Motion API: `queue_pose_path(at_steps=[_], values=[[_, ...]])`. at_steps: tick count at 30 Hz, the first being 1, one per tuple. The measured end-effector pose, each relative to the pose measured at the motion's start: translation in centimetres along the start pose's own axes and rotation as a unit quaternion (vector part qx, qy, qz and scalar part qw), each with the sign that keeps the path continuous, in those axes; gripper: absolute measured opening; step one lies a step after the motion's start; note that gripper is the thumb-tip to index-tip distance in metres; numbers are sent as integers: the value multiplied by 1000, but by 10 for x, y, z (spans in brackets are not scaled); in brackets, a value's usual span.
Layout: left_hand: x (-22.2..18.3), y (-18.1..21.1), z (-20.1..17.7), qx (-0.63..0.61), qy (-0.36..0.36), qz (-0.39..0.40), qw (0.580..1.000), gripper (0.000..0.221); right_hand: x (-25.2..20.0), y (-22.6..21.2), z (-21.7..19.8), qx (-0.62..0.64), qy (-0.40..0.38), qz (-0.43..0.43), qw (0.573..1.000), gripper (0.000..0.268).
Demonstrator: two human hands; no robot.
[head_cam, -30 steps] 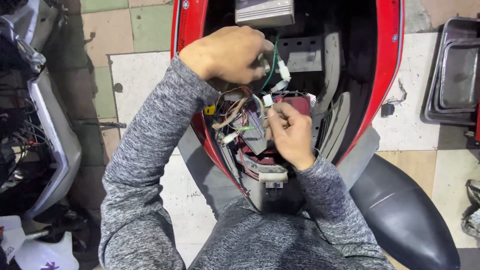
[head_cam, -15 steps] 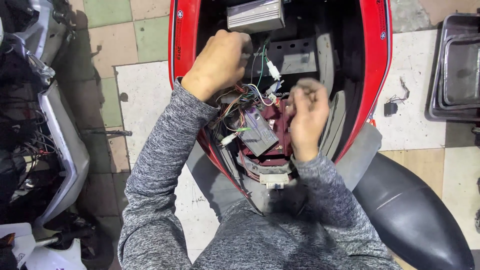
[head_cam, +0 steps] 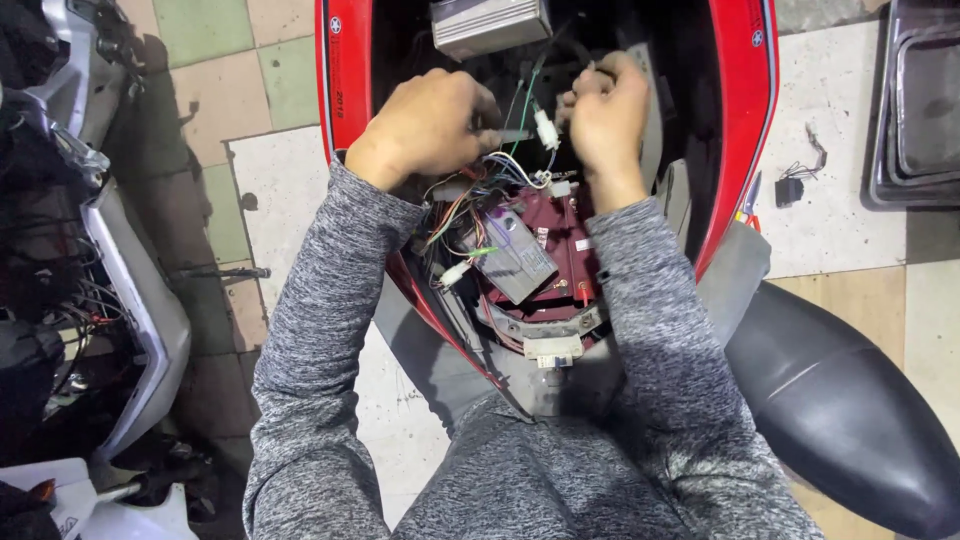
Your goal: Troubleshooting and repairing the electrical wiring harness of a motorcycle by checking and reconnecting various plugs and wires.
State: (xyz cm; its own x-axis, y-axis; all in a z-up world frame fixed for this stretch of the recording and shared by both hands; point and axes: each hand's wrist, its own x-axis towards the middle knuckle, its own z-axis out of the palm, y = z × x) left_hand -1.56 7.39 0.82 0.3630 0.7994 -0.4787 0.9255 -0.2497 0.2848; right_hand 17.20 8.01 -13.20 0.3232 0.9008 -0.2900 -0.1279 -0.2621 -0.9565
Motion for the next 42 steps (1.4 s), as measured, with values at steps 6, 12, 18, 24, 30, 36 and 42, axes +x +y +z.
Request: queue_pose_path(at_steps=[6,12,18,24,30,36,42], values=[[-5,-2,6,-52,172,97,979,24,-24,-39,-10,-68,-118,55,989,17],[-15,1,11,33,229,231,945,59,-61,-95,-16,-3,-179,158,971,23],[-21,10,18,-2,193,239,952,37,-68,-100,-30,21,-239,141,960,26],[-35,27,32,-80,214,73,971,13,-70,-96,-32,-15,-245,125,961,30],[-25,30,17,-135,194,-2,972,34,-72,-95,-29,-50,-260,106,959,27],[-14,32,18,-126,307,-41,942,21,-71,-84,-23,-16,-244,129,961,25],[7,23,47,-8,361,-3,933,33,-68,-76,-20,-41,-224,115,967,32]])
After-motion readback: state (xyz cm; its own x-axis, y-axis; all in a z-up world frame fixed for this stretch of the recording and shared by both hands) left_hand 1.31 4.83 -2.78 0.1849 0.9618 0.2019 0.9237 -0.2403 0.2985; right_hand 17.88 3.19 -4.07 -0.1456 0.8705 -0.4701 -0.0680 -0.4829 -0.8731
